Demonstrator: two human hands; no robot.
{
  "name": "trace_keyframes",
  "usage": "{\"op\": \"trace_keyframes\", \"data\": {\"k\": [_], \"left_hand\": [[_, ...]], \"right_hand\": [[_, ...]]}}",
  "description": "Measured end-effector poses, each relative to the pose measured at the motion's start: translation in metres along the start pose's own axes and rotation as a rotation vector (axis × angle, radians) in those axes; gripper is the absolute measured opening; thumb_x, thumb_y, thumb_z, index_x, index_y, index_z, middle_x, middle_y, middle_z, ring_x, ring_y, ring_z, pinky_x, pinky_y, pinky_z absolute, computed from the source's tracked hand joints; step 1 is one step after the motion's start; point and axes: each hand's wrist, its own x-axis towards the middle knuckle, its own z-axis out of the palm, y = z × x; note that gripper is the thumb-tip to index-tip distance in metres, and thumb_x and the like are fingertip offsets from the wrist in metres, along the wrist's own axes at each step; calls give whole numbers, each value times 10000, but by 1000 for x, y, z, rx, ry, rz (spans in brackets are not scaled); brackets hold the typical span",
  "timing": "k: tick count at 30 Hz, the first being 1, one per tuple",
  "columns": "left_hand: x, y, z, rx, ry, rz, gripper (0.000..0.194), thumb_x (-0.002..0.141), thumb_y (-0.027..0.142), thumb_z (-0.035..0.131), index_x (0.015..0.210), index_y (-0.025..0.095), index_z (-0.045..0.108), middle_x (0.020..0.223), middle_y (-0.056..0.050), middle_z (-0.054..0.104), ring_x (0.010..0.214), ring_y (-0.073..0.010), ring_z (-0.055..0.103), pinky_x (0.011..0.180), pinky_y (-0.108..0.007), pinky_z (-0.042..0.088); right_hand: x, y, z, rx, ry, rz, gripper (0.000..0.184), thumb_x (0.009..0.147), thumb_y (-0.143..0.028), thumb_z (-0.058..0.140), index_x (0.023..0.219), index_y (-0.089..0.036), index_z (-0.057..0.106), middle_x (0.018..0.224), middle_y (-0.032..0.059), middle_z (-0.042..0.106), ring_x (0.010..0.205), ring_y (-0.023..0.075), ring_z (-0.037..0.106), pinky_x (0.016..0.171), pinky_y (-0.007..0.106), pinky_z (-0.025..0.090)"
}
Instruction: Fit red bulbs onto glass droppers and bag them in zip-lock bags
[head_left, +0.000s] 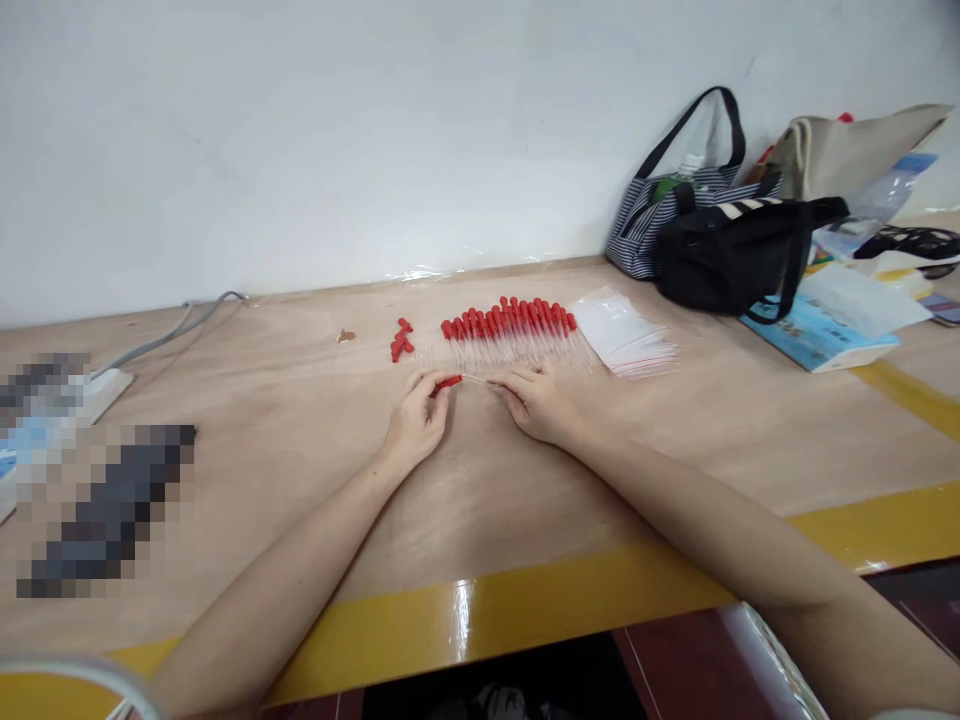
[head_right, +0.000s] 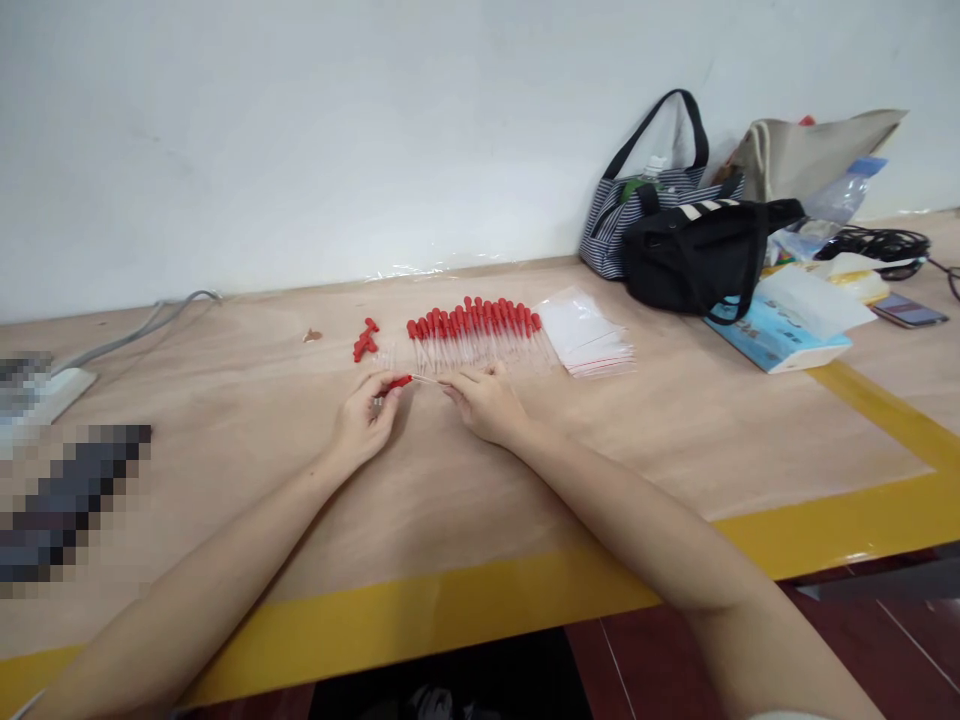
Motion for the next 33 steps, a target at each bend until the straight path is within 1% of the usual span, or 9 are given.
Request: {"op": "trace_keyframes", "data": {"k": [4, 6, 9, 15, 20, 25, 27, 30, 33], "left_hand": [[0, -2, 2, -40, 13, -46, 200, 828, 247, 507, 992, 171, 592, 935, -55, 588, 796, -129, 564, 755, -271, 479], [0, -3, 3, -70, 11, -99, 218, 805, 289, 550, 981, 173, 604, 872, -39, 615, 707, -114, 559, 689, -248, 482], [0, -4, 4, -101, 4, -186, 231, 804, 329, 547, 957, 176, 627, 784, -20, 643, 608, -101, 539, 608, -227, 469], [1, -3, 3, -176, -4, -258, 260, 799, 362, 532, 906, 153, 646, 755, -25, 657, 573, -100, 538, 549, -216, 446], [0, -8, 1, -285, -95, -254, 276, 776, 391, 555, 866, 152, 659, 741, -34, 668, 583, -111, 561, 554, -226, 460], [-3, -9, -1, -282, -180, -195, 236, 774, 363, 570, 858, 163, 665, 789, -43, 685, 677, -137, 614, 620, -245, 494], [-4, -8, -2, -231, -183, -119, 205, 784, 334, 569, 862, 168, 661, 806, -43, 683, 710, -140, 617, 649, -249, 495], [-4, -5, -4, -171, -171, 16, 160, 793, 286, 572, 874, 173, 650, 823, -42, 672, 746, -137, 611, 692, -250, 489], [-4, -2, -6, -151, -170, 94, 136, 796, 267, 574, 872, 175, 640, 813, -40, 663, 721, -126, 602, 677, -240, 485]], "right_hand": [[-1, 1, 2, 11, -9, -13, 253, 903, -259, 384, 995, -187, 609, 972, 51, 671, 801, 146, 586, 745, 307, 292], [0, 0, 3, 27, -4, -15, 251, 901, -256, 386, 984, -179, 609, 957, 51, 674, 789, 144, 586, 756, 309, 287], [0, -2, 5, 69, -8, -16, 248, 898, -254, 385, 969, -174, 609, 923, 45, 676, 761, 137, 580, 763, 308, 286], [-3, -1, 9, 184, -49, -22, 221, 877, -275, 431, 978, -190, 607, 887, 31, 678, 730, 133, 577, 748, 302, 294], [-2, 6, 5, 160, -75, -65, 235, 885, -274, 426, 985, -218, 630, 894, 24, 688, 744, 137, 588, 750, 318, 270], [1, 11, -2, 40, -89, -151, 265, 896, -243, 388, 978, -239, 639, 876, 16, 678, 746, 136, 564, 732, 325, 229], [2, 9, -4, 5, -81, -151, 278, 899, -237, 368, 948, -225, 642, 843, 23, 670, 747, 138, 548, 721, 321, 217], [3, 1, -4, -24, -64, -137, 287, 899, -245, 359, 869, -191, 640, 754, 28, 650, 685, 132, 513, 703, 315, 206], [4, -4, -4, -21, -86, -123, 298, 895, -251, 353, 819, -172, 631, 697, 22, 633, 613, 121, 475, 687, 307, 201]]}}
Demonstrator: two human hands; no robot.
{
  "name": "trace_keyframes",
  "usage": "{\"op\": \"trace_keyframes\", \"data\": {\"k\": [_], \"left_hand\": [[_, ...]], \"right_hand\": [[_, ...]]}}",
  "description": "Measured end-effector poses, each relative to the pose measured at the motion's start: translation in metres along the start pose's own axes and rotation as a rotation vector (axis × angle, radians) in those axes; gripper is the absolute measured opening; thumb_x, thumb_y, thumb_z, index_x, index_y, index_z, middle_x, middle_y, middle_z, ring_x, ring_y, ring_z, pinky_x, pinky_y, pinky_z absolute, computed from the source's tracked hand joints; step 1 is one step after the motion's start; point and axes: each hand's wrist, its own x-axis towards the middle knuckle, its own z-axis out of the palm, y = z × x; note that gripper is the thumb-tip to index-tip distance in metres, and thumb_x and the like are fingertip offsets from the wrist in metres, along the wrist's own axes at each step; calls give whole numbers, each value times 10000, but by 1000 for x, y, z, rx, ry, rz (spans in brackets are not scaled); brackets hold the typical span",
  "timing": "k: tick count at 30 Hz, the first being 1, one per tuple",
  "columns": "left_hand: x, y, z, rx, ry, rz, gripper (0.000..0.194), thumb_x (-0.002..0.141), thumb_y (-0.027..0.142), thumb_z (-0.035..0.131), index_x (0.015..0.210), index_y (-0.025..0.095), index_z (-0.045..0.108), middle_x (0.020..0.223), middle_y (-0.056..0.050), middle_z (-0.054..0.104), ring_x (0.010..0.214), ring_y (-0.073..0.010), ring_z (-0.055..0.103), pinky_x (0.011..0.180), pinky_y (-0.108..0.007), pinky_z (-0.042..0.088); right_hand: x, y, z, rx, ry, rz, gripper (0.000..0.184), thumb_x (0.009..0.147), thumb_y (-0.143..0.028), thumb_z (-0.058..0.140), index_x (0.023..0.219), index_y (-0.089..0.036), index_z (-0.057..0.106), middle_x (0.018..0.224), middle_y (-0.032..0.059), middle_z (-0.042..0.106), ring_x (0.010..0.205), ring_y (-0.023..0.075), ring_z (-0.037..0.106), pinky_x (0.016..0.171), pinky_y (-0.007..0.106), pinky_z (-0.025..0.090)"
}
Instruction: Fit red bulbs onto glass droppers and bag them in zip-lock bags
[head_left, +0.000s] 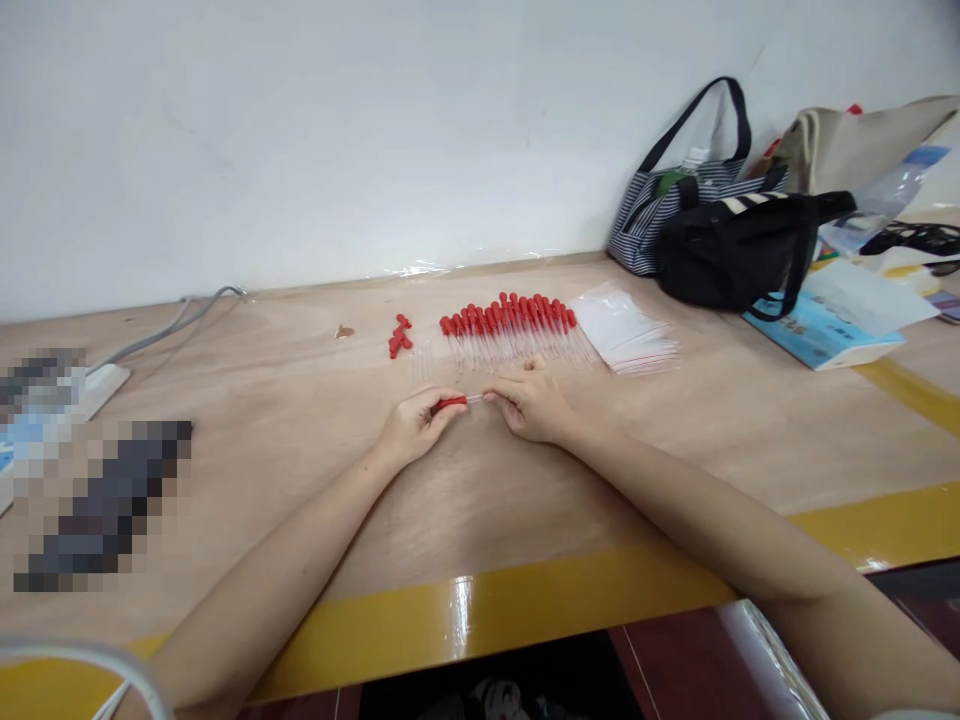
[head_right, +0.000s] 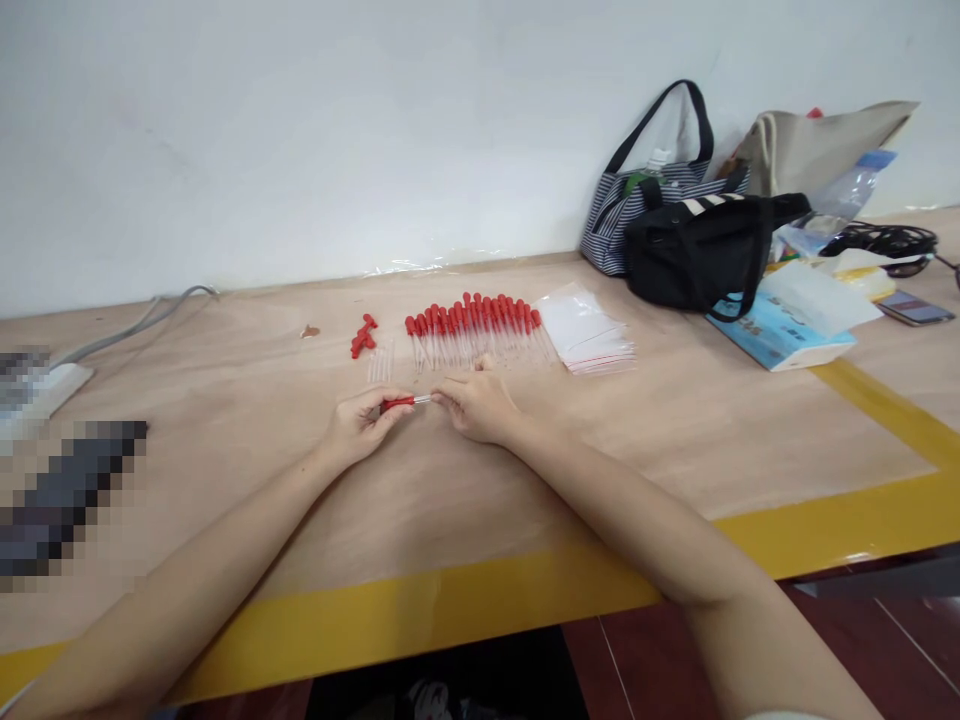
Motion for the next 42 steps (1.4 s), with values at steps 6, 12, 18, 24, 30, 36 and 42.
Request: {"op": "trace_keyframes", "data": {"k": [6, 12, 18, 24, 30, 36, 42], "left_hand": [[3, 1, -2, 54, -49, -17, 162, 811, 314, 546, 877, 193, 632, 815, -41, 655, 728, -135, 600, 683, -254, 487], [14, -15, -10, 136, 45, -11, 208, 806, 328, 545, 944, 196, 626, 917, -53, 638, 876, -169, 582, 823, -314, 460], [17, -59, -27, 491, 290, -290, 328, 806, 312, 503, 1103, 197, 579, 1083, -106, 553, 1070, -253, 481, 956, -422, 363], [15, -81, -29, 494, 122, -362, 370, 814, 291, 454, 1153, 195, 566, 1245, -125, 476, 1173, -283, 430, 993, -447, 340], [18, -76, -28, 477, 101, -337, 329, 804, 259, 440, 1067, 173, 618, 1112, -112, 571, 1050, -260, 529, 936, -395, 407], [17, -74, -28, 514, 151, -343, 344, 778, 262, 479, 1097, 186, 586, 968, -104, 554, 957, -260, 532, 879, -408, 429], [22, -80, -28, 491, 271, -390, 348, 796, 266, 451, 1106, 160, 569, 1000, -132, 493, 999, -267, 495, 910, -424, 405]], "right_hand": [[3, -1, -1, 31, -90, 50, 312, 904, -285, 344, 821, -187, 629, 730, 10, 653, 614, 117, 487, 700, 303, 205], [14, -3, -13, -25, -182, 41, 254, 869, -282, 412, 860, -195, 650, 836, 46, 671, 823, 185, 530, 740, 321, 247], [36, 7, -10, 128, -114, 487, 194, 787, -261, 481, 759, -175, 653, 752, 37, 665, 682, 156, 565, 613, 261, 352], [77, 14, 16, -26, -46, 695, 228, 785, -308, 467, 712, -187, 645, 752, 59, 658, 748, 201, 590, 659, 300, 386], [101, 9, 35, -123, -133, 749, 241, 792, -304, 457, 819, -160, 649, 805, 111, 665, 797, 238, 608, 745, 373, 377], [99, 7, 39, -118, -185, 798, 345, 799, -421, 456, 863, -136, 641, 877, 152, 662, 851, 265, 603, 786, 414, 358], [98, -3, 34, -204, -132, 698, 353, 830, -428, 421, 828, -148, 636, 828, 129, 668, 810, 240, 602, 834, 428, 279]]}}
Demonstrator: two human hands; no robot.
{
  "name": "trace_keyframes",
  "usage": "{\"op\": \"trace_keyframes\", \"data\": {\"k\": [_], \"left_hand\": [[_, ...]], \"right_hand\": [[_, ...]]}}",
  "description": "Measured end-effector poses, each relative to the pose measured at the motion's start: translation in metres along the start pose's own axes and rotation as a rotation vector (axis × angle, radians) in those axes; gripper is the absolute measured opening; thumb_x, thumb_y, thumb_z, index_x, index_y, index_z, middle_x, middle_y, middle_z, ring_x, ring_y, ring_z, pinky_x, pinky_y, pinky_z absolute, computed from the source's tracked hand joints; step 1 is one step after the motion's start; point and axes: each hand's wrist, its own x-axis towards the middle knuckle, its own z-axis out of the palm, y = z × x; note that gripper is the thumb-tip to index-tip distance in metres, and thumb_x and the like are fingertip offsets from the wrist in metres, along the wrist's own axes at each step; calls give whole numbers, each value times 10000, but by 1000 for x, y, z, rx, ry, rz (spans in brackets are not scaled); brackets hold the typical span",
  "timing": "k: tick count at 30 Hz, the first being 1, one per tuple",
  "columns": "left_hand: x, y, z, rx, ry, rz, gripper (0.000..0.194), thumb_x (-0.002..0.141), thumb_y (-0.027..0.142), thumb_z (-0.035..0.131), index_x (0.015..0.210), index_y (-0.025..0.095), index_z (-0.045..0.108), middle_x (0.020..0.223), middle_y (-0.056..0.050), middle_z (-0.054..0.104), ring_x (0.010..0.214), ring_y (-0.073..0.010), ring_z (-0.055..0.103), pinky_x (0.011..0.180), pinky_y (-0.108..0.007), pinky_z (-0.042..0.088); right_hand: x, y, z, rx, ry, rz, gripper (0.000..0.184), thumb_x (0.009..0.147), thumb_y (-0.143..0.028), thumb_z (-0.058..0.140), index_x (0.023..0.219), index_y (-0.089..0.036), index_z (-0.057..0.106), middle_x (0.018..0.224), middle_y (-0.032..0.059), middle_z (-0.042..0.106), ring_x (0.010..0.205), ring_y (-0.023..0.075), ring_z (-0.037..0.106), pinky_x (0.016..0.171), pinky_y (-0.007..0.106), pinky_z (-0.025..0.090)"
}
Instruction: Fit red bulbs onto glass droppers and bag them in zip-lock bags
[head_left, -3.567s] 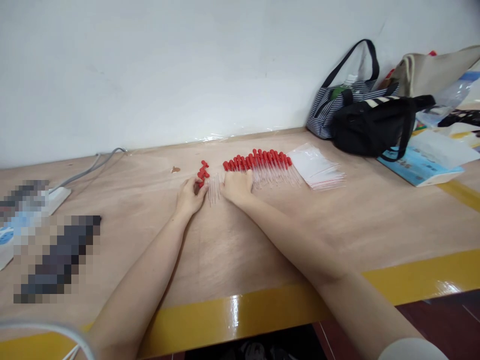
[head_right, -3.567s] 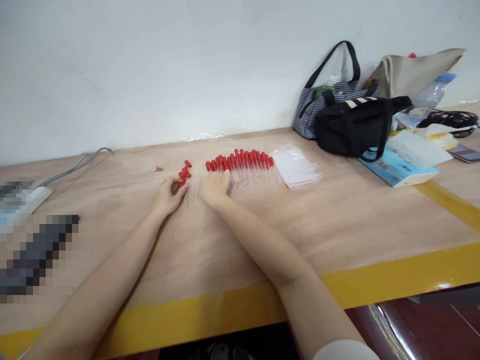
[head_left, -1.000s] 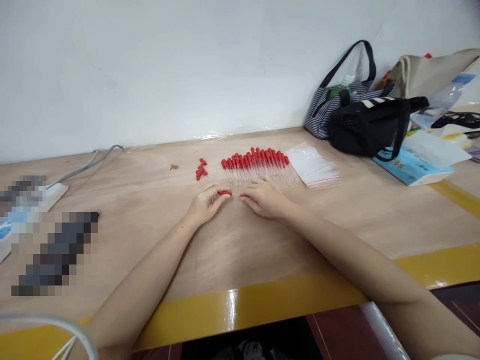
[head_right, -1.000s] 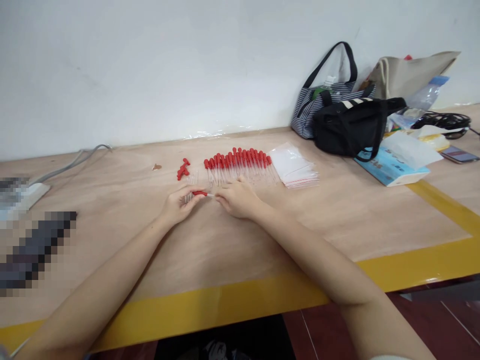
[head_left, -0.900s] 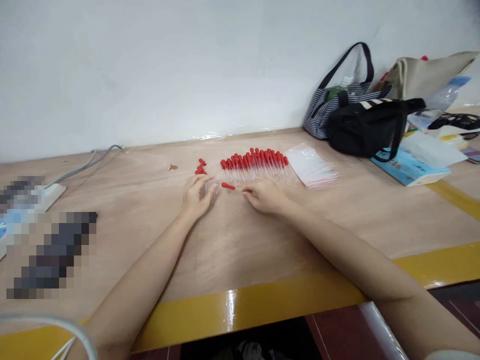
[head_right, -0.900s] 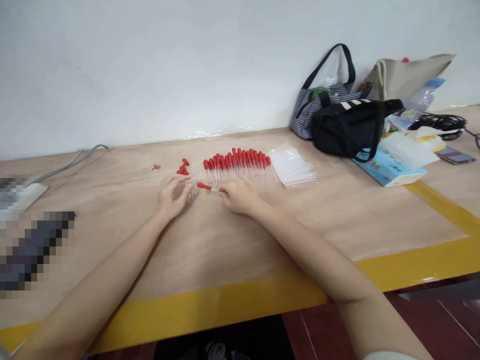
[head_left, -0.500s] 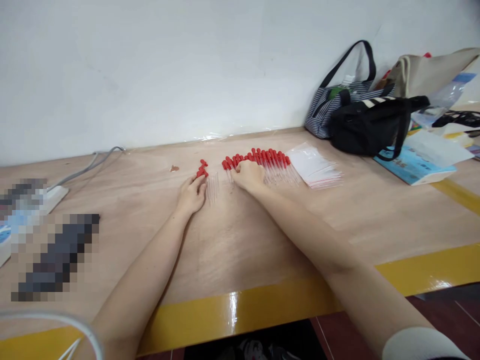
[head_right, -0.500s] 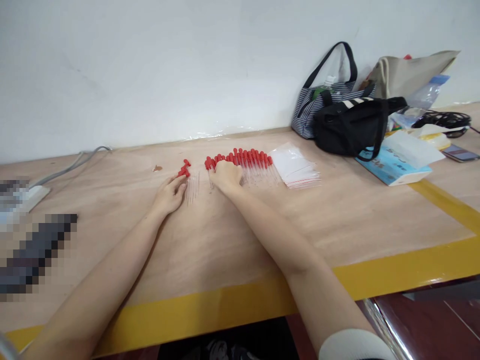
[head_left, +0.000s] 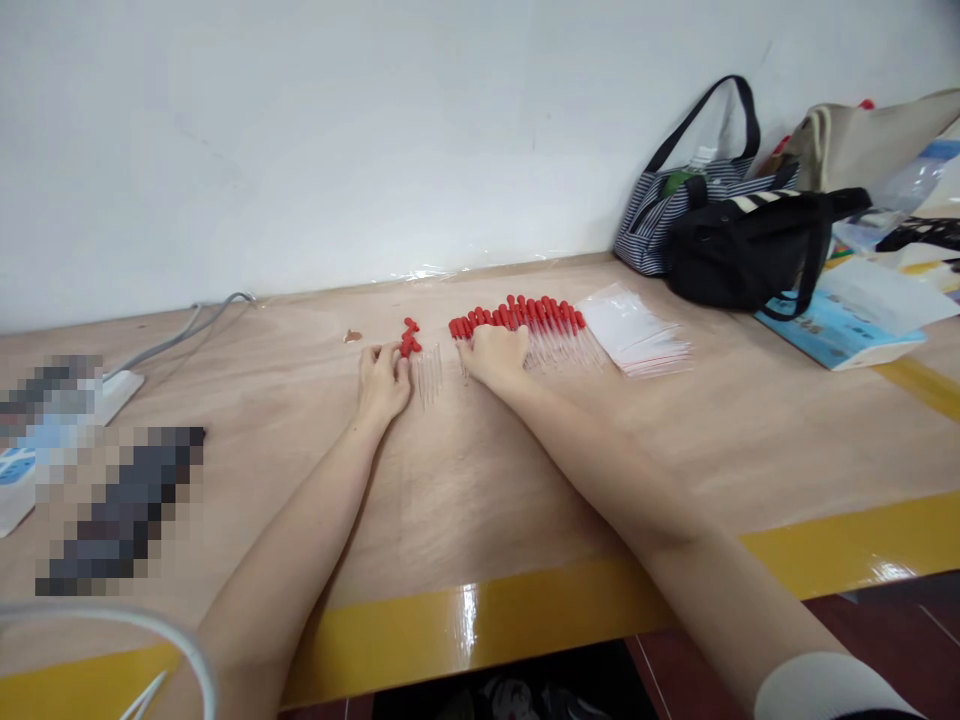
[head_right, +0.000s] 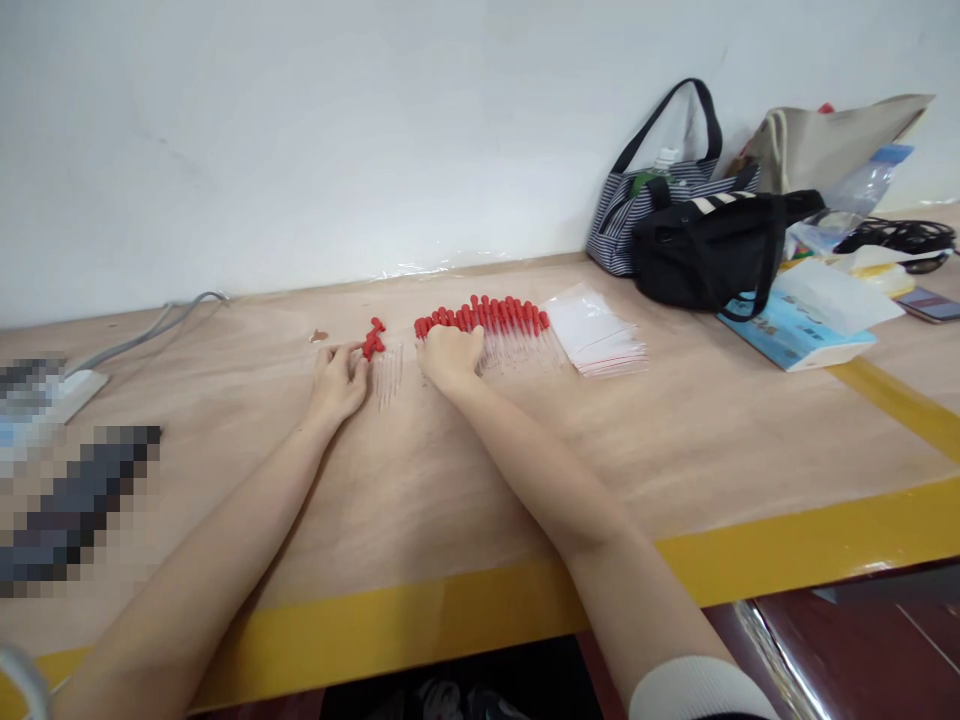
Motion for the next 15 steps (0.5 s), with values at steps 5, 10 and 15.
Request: {"op": "trace_keyframes", "data": {"k": [5, 10, 15], "left_hand": [[29, -12, 11, -74, -10, -50, 373, 854, 340, 360, 1106, 161, 568, 1109, -135, 531, 1102, -254, 466, 989, -429, 335], [70, -19, 28, -160, -196, -75, 431, 885, 406, 282, 1145, 194, 553, 1292, -87, 474, 1263, -217, 337, 1064, -396, 232], [88, -13, 34, -169, -363, -113, 402, 846, 397, 346, 943, 141, 640, 1149, -126, 571, 1084, -228, 521, 964, -373, 363]], "right_hand": [[-12, -23, 5, 25, -17, -139, 304, 821, -383, 427, 798, -164, 637, 788, 95, 673, 771, 215, 602, 821, 403, 277], [-18, -38, 11, 29, -85, -113, 312, 809, -376, 431, 840, -153, 648, 826, 128, 668, 789, 235, 607, 840, 424, 287], [-16, -34, 9, 32, -114, -93, 350, 829, -389, 390, 833, -157, 652, 806, 132, 667, 786, 246, 606, 836, 442, 300]]}}
